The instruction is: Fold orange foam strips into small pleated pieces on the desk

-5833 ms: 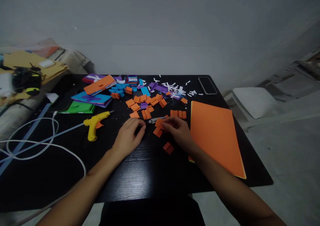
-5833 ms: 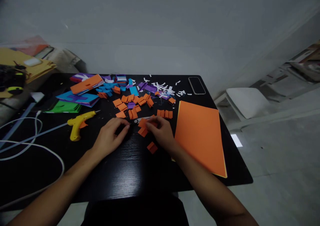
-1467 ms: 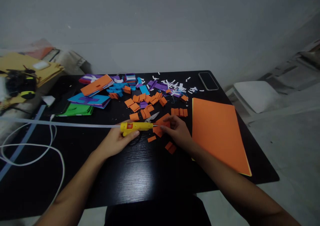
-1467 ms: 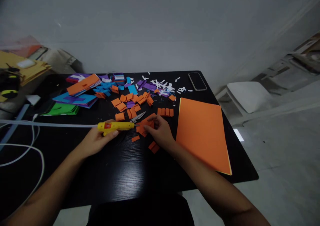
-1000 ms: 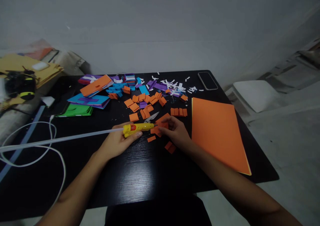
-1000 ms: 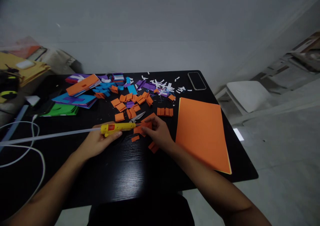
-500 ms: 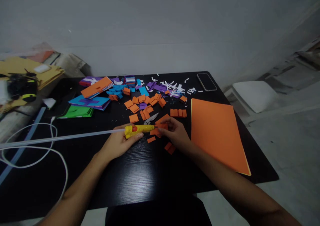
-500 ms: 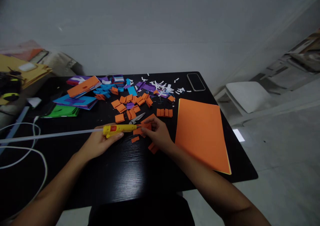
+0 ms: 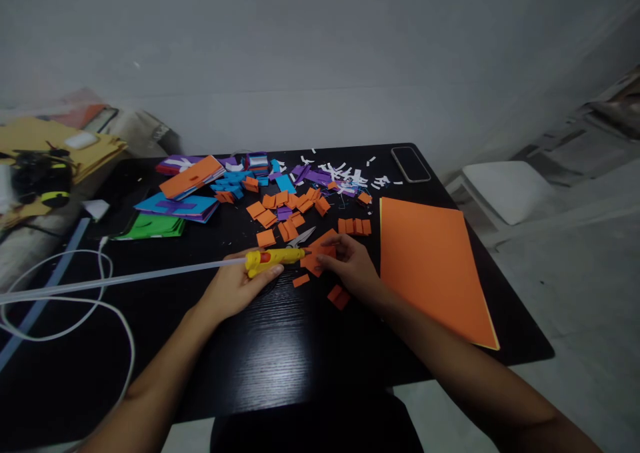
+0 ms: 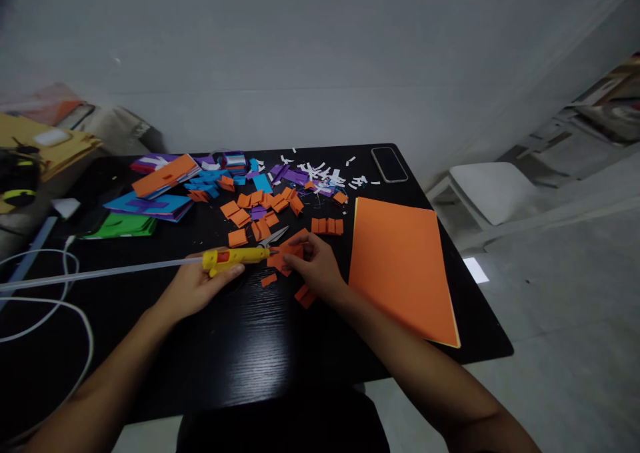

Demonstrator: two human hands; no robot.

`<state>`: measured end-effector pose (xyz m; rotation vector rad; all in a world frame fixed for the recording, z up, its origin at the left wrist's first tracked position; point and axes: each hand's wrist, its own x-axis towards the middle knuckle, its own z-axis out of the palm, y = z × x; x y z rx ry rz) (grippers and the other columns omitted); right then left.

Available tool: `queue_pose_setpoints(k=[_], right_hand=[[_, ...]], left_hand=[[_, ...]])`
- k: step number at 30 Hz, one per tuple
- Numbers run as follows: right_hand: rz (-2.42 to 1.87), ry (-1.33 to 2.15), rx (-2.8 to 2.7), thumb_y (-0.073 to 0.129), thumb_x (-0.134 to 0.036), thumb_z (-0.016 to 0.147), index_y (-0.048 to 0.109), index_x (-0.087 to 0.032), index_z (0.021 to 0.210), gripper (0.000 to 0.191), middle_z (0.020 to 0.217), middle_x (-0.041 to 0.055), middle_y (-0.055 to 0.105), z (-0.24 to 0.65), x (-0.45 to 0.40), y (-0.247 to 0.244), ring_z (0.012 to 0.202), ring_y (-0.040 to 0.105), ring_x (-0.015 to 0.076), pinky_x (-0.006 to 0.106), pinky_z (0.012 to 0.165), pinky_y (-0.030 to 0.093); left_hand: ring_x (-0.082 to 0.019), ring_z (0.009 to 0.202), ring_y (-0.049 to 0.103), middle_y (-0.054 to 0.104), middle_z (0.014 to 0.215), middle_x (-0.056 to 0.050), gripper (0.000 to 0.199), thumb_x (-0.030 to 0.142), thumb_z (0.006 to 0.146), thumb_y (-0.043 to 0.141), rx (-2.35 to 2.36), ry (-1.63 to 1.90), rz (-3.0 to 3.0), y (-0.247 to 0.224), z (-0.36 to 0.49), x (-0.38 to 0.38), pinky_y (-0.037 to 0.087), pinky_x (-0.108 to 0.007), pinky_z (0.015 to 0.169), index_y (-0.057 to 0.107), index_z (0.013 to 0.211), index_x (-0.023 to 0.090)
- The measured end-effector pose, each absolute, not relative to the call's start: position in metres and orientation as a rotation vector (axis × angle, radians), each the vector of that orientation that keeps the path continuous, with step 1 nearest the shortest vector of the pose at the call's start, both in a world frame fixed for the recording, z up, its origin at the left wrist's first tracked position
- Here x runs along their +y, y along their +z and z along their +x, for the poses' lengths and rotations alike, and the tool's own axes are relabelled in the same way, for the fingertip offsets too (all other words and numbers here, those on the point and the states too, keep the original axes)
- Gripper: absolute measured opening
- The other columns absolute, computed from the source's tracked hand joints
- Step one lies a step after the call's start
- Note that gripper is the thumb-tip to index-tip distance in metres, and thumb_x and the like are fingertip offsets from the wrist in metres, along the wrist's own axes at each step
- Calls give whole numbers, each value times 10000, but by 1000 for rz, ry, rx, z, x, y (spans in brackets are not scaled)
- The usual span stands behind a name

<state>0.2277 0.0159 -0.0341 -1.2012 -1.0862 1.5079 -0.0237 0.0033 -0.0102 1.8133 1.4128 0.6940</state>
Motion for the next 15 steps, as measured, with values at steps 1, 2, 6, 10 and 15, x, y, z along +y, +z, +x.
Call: queue_pose_setpoints(k=[1,2,6,10,15], right_hand=[[-1206,1505,-1076,841,-295,693,661,-233,919,295,731,-26,710,228,16,-33,672,709,186,339,692,595],[-1209,1500,-1070,839,-295,691,661,-233,919,295,732,-27,705,228,16,-33,672,705,185,340,693,598],[-1220,1469,-1066,834,-290,684,664,-230,910,289,753,-25,695,228,17,-33,686,692,177,340,697,609],[-1213,1458,-1058,822,-292,687,660,-216,920,292,786,-15,698,229,18,-34,710,692,171,331,700,613],[-1218,1469,-1060,831,-308,681,655,-207,929,321,841,-6,707,231,19,-35,752,704,178,339,729,620]], left_hand=[[-238,767,697,752,887,-51,299,481,890,667,1421,682,1826,-10,-24,3,547,-301,670,776,977,216],[-236,771,697,753,901,-54,307,486,902,654,1428,668,1837,-10,-24,4,546,-300,675,775,980,214],[-229,761,695,762,923,-55,328,489,925,629,1440,641,1867,-11,-25,4,530,-289,661,779,1003,208],[-217,742,698,772,920,-44,345,485,931,629,1434,658,1878,-12,-27,4,532,-279,655,777,1077,209],[-221,801,725,788,994,-37,378,503,951,602,1423,661,1933,-14,-29,5,558,-280,697,772,1139,223]])
